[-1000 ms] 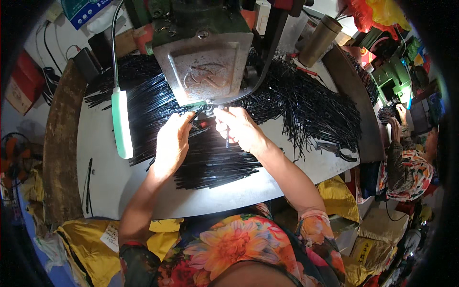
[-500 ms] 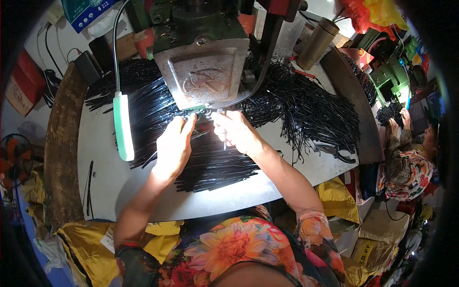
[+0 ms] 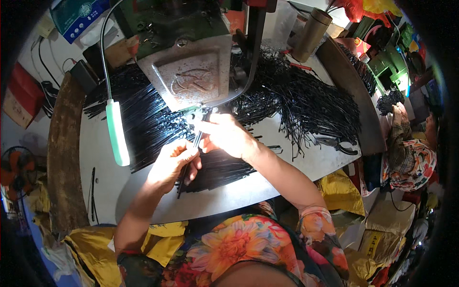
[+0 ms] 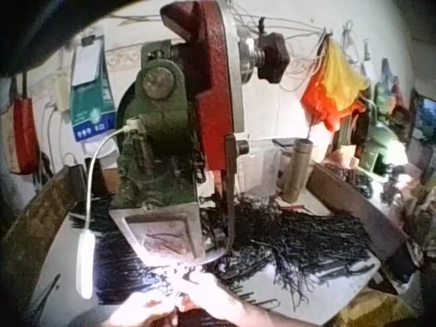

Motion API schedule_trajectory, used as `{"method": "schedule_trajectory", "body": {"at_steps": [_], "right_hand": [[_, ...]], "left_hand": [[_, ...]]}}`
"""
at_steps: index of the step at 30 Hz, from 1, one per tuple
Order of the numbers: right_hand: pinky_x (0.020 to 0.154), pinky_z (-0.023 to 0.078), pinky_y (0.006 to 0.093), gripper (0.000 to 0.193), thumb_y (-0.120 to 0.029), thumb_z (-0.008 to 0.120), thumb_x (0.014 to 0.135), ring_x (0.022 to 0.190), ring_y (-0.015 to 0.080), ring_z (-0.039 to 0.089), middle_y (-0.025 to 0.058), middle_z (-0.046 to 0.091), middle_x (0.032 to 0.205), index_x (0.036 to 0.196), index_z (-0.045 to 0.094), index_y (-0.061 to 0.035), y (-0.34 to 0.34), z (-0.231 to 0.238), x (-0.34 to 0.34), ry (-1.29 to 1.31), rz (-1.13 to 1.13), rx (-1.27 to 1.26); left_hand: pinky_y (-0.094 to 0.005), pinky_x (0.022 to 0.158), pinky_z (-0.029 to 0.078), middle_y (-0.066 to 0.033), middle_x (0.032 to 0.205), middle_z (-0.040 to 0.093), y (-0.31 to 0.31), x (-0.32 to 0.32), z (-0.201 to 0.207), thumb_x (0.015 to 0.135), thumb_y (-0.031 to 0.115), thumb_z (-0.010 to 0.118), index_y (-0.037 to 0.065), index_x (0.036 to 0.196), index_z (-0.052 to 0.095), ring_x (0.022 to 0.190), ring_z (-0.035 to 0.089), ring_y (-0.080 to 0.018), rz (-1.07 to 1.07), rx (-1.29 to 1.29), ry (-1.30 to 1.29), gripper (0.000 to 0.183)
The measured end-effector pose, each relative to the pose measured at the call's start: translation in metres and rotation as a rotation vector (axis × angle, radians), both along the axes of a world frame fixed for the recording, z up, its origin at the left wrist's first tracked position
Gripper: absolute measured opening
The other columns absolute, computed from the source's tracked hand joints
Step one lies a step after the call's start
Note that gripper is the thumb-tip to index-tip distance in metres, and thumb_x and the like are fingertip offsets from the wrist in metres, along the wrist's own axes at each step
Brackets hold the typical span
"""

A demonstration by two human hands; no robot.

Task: The person assembles umbrella ribs by picking up thin rods and small connectors, aligning them under a press machine to join them, and placing the assembled ribs onto a pile on the table.

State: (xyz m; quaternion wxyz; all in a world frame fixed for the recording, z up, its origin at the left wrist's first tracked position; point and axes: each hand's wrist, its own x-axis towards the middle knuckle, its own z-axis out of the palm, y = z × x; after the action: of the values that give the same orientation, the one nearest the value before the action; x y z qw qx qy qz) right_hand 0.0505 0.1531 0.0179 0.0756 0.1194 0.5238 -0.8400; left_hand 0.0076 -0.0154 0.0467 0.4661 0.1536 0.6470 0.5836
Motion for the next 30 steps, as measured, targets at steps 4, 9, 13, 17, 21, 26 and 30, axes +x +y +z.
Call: {"method": "schedule_trajectory", "body": {"at_steps": [4,9,13,17,21,26,30], "right_hand": [[0.059,0.053,0.0308,0.019,-0.012,0.056,0.078,0.065,0.0221,0.060,0.0159,0.057,0.072,0.080,0.051,0.0060,0.019,-0.003,0.003,-0.021,-0.175,-0.082],[0.065,0.053,0.0333,0.015,-0.006,0.049,0.080,0.071,0.0267,0.060,0.0203,0.056,0.077,0.081,0.050,0.0089,0.038,-0.020,-0.005,0.131,-0.419,-0.252],[0.066,0.052,0.0334,0.016,-0.007,0.047,0.081,0.072,0.0265,0.060,0.0200,0.056,0.077,0.081,0.051,0.0087,0.035,-0.021,-0.009,0.145,-0.455,-0.198],[0.067,0.052,0.0323,0.017,-0.008,0.047,0.082,0.073,0.0252,0.060,0.0200,0.056,0.079,0.082,0.050,0.0088,0.032,-0.020,-0.010,0.203,-0.444,-0.239],[0.068,0.052,0.0304,0.018,-0.008,0.048,0.081,0.076,0.0234,0.060,0.0188,0.056,0.080,0.083,0.050,0.0092,0.029,-0.015,-0.005,0.240,-0.424,-0.235],[0.070,0.051,0.0294,0.016,-0.006,0.049,0.080,0.077,0.0229,0.059,0.0179,0.056,0.081,0.084,0.050,0.0104,0.024,-0.015,0.001,0.235,-0.431,-0.300],[0.079,0.048,0.0383,0.018,-0.004,0.046,0.081,0.084,0.0299,0.057,0.0228,0.054,0.089,0.088,0.047,0.0122,0.022,-0.018,-0.002,0.240,-0.460,-0.267]], "left_hand": [[-0.0280,0.065,0.042,-0.0133,0.091,0.048,0.007,0.005,-0.022,0.071,0.002,0.060,-0.002,0.097,0.048,0.075,0.050,-0.0211,0.222,-0.038,1.420,0.029],[-0.0211,0.059,0.041,-0.0086,0.083,0.056,0.025,0.013,-0.010,0.075,0.007,0.059,-0.002,0.093,0.052,0.069,0.053,-0.0120,0.418,0.122,0.126,0.021],[-0.0221,0.053,0.042,-0.0098,0.075,0.058,0.033,-0.015,-0.027,0.080,0.024,0.054,-0.001,0.085,0.054,0.060,0.054,-0.0138,0.454,0.275,-0.368,0.025],[-0.0217,0.048,0.042,-0.0092,0.068,0.058,0.038,-0.032,-0.048,0.081,0.023,0.053,0.000,0.082,0.054,0.055,0.053,-0.0138,0.464,0.496,-0.401,0.023],[-0.0209,0.048,0.044,-0.0094,0.068,0.058,0.044,-0.034,-0.043,0.081,0.019,0.051,-0.001,0.081,0.054,0.054,0.054,-0.0129,0.567,0.465,-0.322,0.020],[-0.0210,0.049,0.045,-0.0095,0.068,0.058,0.042,-0.033,-0.044,0.082,0.017,0.050,-0.002,0.082,0.054,0.055,0.054,-0.0122,0.617,0.476,-0.298,0.019],[-0.0207,0.049,0.045,-0.0098,0.069,0.058,0.040,-0.033,-0.045,0.082,0.016,0.050,-0.002,0.082,0.054,0.055,0.054,-0.0121,0.597,0.507,-0.306,0.019]]}}
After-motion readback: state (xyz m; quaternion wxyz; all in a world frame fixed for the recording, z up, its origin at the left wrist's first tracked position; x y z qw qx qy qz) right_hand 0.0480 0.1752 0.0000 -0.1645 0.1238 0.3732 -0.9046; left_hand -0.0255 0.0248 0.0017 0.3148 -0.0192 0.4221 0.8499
